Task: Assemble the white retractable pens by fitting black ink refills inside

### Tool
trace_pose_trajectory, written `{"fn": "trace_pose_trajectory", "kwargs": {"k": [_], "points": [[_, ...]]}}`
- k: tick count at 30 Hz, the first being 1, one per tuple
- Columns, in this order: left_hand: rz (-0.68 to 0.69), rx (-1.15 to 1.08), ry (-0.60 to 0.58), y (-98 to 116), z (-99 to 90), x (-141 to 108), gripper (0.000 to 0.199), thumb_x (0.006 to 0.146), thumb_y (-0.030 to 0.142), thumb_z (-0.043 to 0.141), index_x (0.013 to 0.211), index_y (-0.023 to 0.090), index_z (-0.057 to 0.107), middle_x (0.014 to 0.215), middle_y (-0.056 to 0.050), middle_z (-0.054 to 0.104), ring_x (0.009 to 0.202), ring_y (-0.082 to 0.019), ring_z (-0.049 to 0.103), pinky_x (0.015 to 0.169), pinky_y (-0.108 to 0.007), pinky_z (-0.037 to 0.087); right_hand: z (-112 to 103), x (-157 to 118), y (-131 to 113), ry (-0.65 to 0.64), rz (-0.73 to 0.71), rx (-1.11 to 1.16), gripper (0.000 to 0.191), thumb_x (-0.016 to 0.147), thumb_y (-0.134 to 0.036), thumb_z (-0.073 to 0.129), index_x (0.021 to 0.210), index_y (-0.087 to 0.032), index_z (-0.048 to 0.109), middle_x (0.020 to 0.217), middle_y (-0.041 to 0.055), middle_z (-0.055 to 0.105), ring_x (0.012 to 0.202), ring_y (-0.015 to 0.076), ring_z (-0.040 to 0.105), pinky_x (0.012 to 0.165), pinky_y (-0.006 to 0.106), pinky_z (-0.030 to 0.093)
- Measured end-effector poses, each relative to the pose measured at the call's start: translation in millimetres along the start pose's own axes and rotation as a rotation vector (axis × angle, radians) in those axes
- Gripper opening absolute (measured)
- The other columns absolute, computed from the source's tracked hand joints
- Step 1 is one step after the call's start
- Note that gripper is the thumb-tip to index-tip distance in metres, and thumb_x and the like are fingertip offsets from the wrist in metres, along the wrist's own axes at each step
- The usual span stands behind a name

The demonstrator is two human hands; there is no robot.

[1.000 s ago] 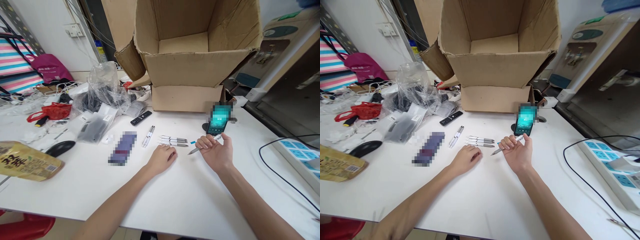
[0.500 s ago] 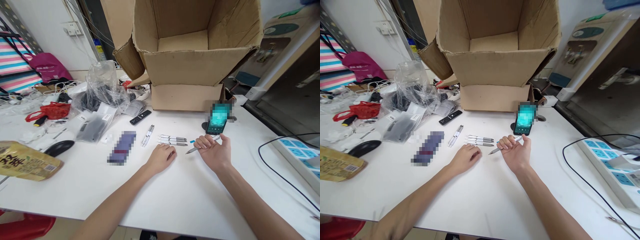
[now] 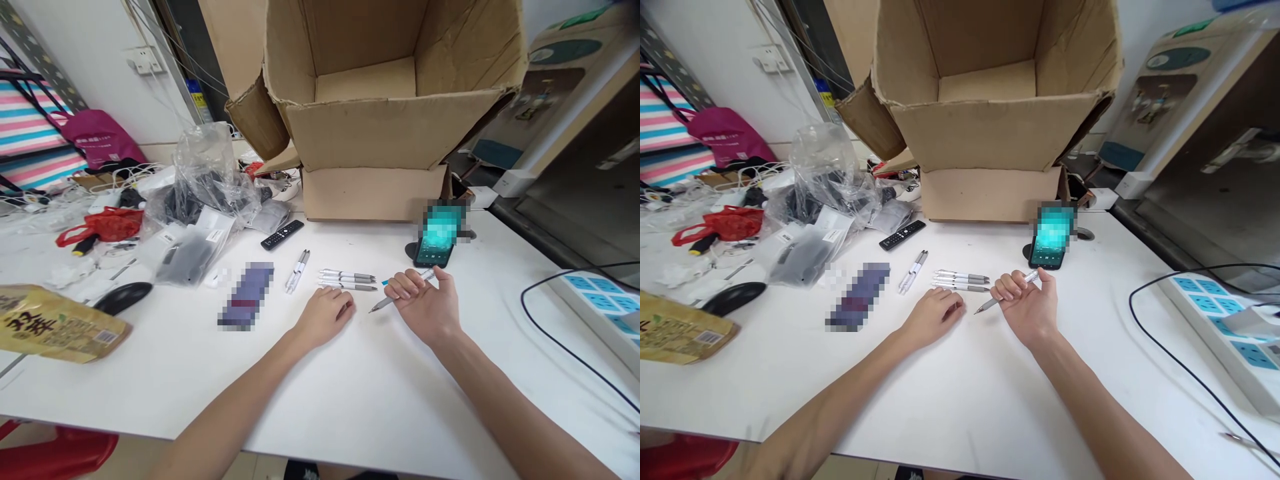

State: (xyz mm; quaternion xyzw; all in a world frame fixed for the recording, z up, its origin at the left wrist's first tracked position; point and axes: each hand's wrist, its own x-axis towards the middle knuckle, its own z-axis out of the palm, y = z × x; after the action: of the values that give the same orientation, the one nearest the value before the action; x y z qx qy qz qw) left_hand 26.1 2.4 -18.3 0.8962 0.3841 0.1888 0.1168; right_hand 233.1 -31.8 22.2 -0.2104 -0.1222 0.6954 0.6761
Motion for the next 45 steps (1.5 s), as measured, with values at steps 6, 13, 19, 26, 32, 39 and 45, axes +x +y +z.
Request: {"fn": "trace_pose_trajectory", "kwargs": {"k": [6, 13, 19, 26, 32, 39, 45], "points": [[0.007, 0.002, 0.004, 1, -1.1, 0, 0.017, 0.095, 0.028, 0.045, 0.090, 0.022, 0.060, 0.083, -0.001, 0.066, 0.080, -0.016, 0.056, 0.078, -0.031, 0.042, -1, 1, 1, -0.003, 0.014, 0.026, 0.050, 0.080, -0.043, 0.051, 0.070, -0.022, 0.007, 0.058, -0.0046, 0.024, 0.053, 0.0135, 0.031, 0.051, 0.030, 0.039], [0.008, -0.006, 0.016, 0, 0.3, 1, 0.016, 0.093, 0.028, 0.047, 0.086, 0.022, 0.060, 0.081, 0.000, 0.066, 0.078, -0.016, 0.057, 0.079, -0.031, 0.043, -1, 0, 10, -0.038, 0.045, 0.030, 0.048, 0.082, -0.043, 0.049, 0.070, -0.022, 0.008, 0.059, -0.0042, 0.025, 0.054, 0.0140, 0.032, 0.053, 0.031, 0.039], [0.010, -0.011, 0.020, 1, -0.8, 1, 0.015, 0.093, 0.026, 0.047, 0.085, 0.022, 0.059, 0.081, -0.001, 0.067, 0.078, -0.016, 0.058, 0.078, -0.031, 0.043, 2, -4, 20, -0.069, 0.123, 0.006, 0.048, 0.085, -0.048, 0.047, 0.068, -0.022, 0.010, 0.058, -0.0043, 0.024, 0.053, 0.0140, 0.030, 0.054, 0.031, 0.038], [-0.008, -0.028, 0.014, 2, -2.2, 2, 0.015, 0.092, 0.025, 0.047, 0.083, 0.022, 0.059, 0.078, 0.000, 0.066, 0.077, -0.017, 0.058, 0.077, -0.032, 0.043, 4, -6, 23, -0.093, 0.133, -0.024, 0.047, 0.086, -0.047, 0.046, 0.066, -0.023, 0.011, 0.058, -0.0044, 0.024, 0.052, 0.0141, 0.031, 0.054, 0.031, 0.037], [-0.004, -0.013, 0.011, 1, -2.5, 2, 0.015, 0.092, 0.025, 0.046, 0.083, 0.022, 0.058, 0.078, 0.001, 0.066, 0.077, -0.016, 0.057, 0.077, -0.031, 0.042, 6, -5, 22, -0.084, 0.144, -0.034, 0.045, 0.087, -0.047, 0.044, 0.065, -0.023, 0.013, 0.057, -0.0045, 0.024, 0.051, 0.0133, 0.029, 0.053, 0.030, 0.037], [-0.002, -0.003, 0.000, 2, -3.1, 3, 0.016, 0.092, 0.026, 0.046, 0.087, 0.022, 0.060, 0.080, 0.000, 0.066, 0.078, -0.017, 0.057, 0.078, -0.032, 0.042, 10, -7, 22, -0.109, 0.194, -0.062, 0.049, 0.088, -0.053, 0.043, 0.063, -0.023, 0.013, 0.055, -0.0051, 0.023, 0.049, 0.0130, 0.027, 0.051, 0.029, 0.035], [0.000, 0.009, -0.004, 1, -1.6, 2, 0.016, 0.093, 0.027, 0.045, 0.087, 0.022, 0.059, 0.080, 0.000, 0.065, 0.079, -0.016, 0.056, 0.077, -0.031, 0.041, 10, -6, 21, -0.092, 0.172, -0.064, 0.046, 0.088, -0.049, 0.043, 0.063, -0.023, 0.014, 0.055, -0.0048, 0.023, 0.050, 0.0131, 0.025, 0.051, 0.029, 0.034]]}}
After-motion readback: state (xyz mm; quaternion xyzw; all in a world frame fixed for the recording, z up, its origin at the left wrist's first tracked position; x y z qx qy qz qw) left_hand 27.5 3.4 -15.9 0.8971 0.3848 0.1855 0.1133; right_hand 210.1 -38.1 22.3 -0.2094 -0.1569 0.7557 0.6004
